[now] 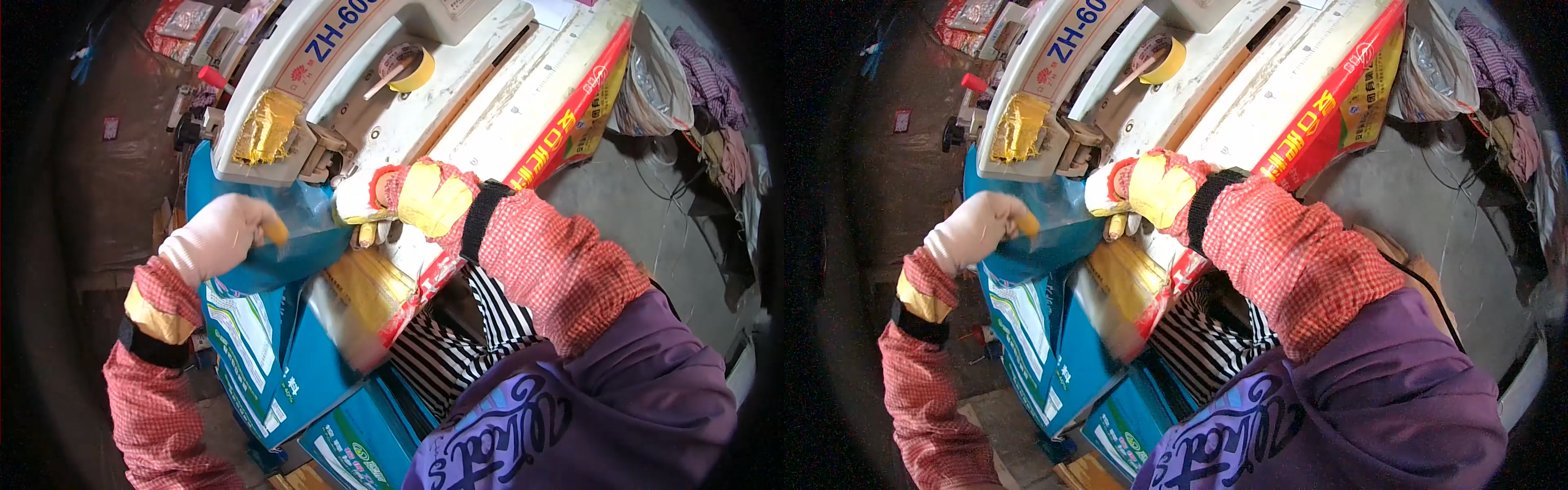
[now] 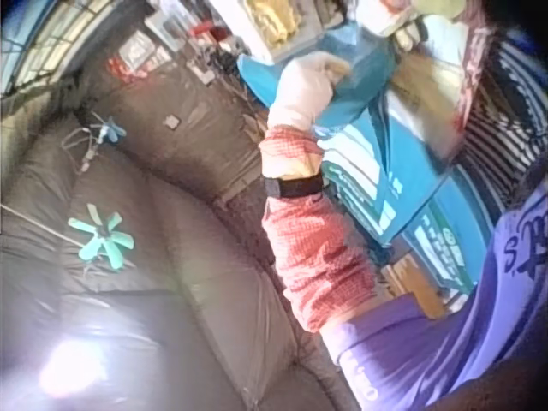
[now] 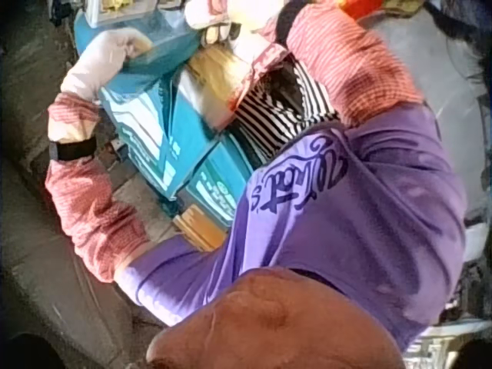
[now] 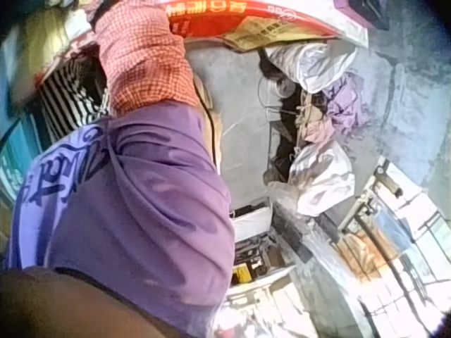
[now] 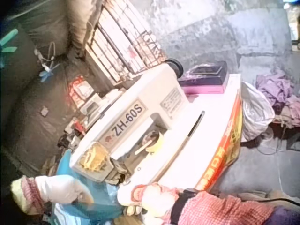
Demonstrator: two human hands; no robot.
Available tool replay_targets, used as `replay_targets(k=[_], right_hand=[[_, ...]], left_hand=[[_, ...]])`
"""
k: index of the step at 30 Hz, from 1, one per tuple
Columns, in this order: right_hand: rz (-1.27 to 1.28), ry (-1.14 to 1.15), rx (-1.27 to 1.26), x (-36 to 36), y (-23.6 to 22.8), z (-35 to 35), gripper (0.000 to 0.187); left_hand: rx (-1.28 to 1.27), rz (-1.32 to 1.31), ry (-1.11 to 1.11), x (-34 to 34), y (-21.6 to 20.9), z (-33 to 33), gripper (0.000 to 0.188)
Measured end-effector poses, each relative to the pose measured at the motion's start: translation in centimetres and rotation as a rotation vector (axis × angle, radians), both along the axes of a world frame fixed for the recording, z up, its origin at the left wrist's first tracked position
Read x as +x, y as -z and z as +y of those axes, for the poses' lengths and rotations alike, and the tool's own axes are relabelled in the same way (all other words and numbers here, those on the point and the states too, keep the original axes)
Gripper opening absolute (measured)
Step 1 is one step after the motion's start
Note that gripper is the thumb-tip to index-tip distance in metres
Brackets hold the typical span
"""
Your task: The recorder is using an industrial sewing machine to seal the top edges of large plastic fertilizer sacks.
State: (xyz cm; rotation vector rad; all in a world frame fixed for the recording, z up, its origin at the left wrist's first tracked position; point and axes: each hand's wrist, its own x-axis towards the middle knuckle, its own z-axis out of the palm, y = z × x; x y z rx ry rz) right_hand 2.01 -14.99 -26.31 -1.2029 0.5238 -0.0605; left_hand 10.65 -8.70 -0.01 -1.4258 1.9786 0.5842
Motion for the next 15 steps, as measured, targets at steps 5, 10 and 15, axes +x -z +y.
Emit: replay_targets(k=[5, 10, 15], right_hand=[[0.088, -0.014, -0.617, -1.8, 1.9, -1.5, 0.03], [0.126, -0.157, -1.336, -3.4, -2.4, 0.7, 0.023], [0.593, 0.284, -1.197, -3.2, -9.2, 7.7, 0.019]], left_hand=[[0.114, -0.34, 0.147, -6.1, 0.2, 1.4, 0.038], [0.045, -0.961, 0.613, -2.5, 0.0, 5.2, 0.021], [0.096, -0.467, 0.908, -3.5, 5.0, 12.2, 0.01]])
